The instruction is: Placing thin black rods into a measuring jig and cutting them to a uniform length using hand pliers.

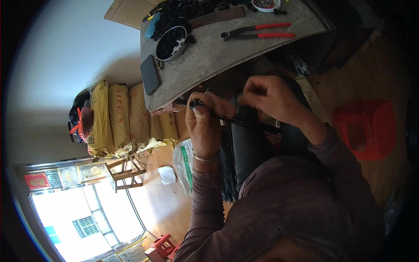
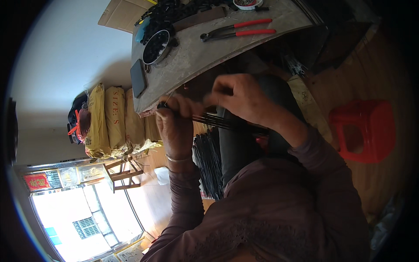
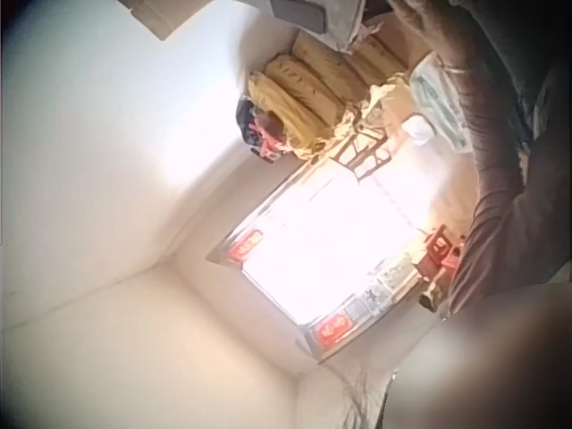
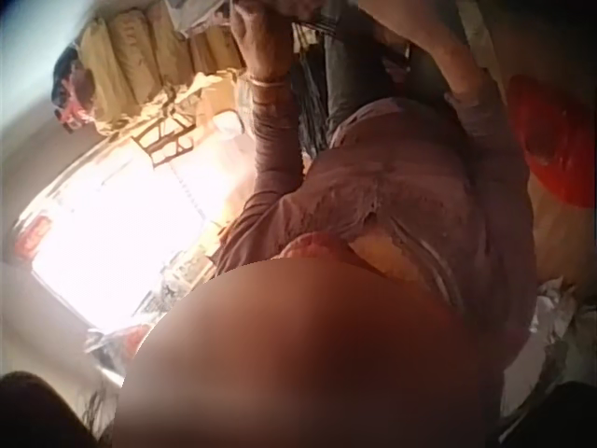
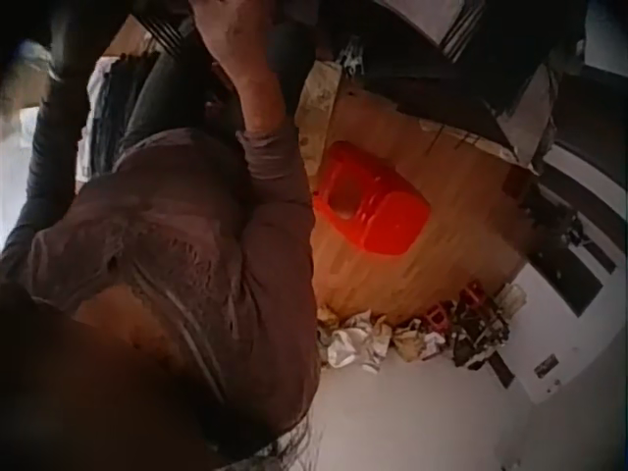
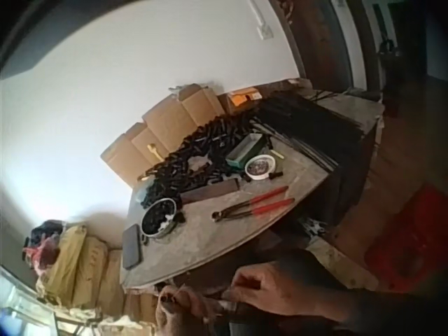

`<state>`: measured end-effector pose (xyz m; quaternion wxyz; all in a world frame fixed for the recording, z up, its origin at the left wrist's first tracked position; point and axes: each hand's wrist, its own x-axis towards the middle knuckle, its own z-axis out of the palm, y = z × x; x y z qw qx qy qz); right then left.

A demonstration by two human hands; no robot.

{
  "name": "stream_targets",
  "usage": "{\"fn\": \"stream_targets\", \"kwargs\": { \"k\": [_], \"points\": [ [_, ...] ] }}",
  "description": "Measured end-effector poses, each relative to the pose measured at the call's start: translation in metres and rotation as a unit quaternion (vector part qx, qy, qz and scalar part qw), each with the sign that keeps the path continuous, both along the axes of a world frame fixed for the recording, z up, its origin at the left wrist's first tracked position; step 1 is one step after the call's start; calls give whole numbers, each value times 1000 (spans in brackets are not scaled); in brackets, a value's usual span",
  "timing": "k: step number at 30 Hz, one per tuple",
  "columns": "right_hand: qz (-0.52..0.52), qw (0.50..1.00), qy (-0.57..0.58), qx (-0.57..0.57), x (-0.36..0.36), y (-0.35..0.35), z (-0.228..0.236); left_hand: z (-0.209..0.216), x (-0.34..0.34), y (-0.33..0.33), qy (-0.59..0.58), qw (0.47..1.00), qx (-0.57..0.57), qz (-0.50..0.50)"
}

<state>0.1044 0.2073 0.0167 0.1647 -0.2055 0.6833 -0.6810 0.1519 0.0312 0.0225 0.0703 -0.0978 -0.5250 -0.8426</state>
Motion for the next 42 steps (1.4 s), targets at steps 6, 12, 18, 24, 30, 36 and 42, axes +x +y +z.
{"fn": "stream_targets", "kwargs": {
  "k": [6, 12, 18, 24, 30, 36, 42],
  "points": [
    [-80, 966, 232, -77, 2, -40, 3, 7, 2, 25, -159, 951, 40, 261],
    [-91, 962, 250, -60, 7, -52, -1, 8, 6, 37, -106, 927, -103, 344],
    [-151, 938, 311, -36, 14, -53, -6, -6, 2, 34, -49, 909, -155, 383],
    [-134, 962, 223, -84, 23, -51, 0, 0, 4, 42, -83, 908, -147, 383],
    [-129, 932, 338, 21, -1, -44, 20, -5, 4, 41, -104, 936, -55, 332],
    [47, 990, -4, -132, 6, -39, -10, -1, 8, 42, -140, 937, 5, 319],
    [-256, 818, 464, 223, -105, 14, -13, -5, 8, 32, -117, 962, 21, 245]
  ]
}}
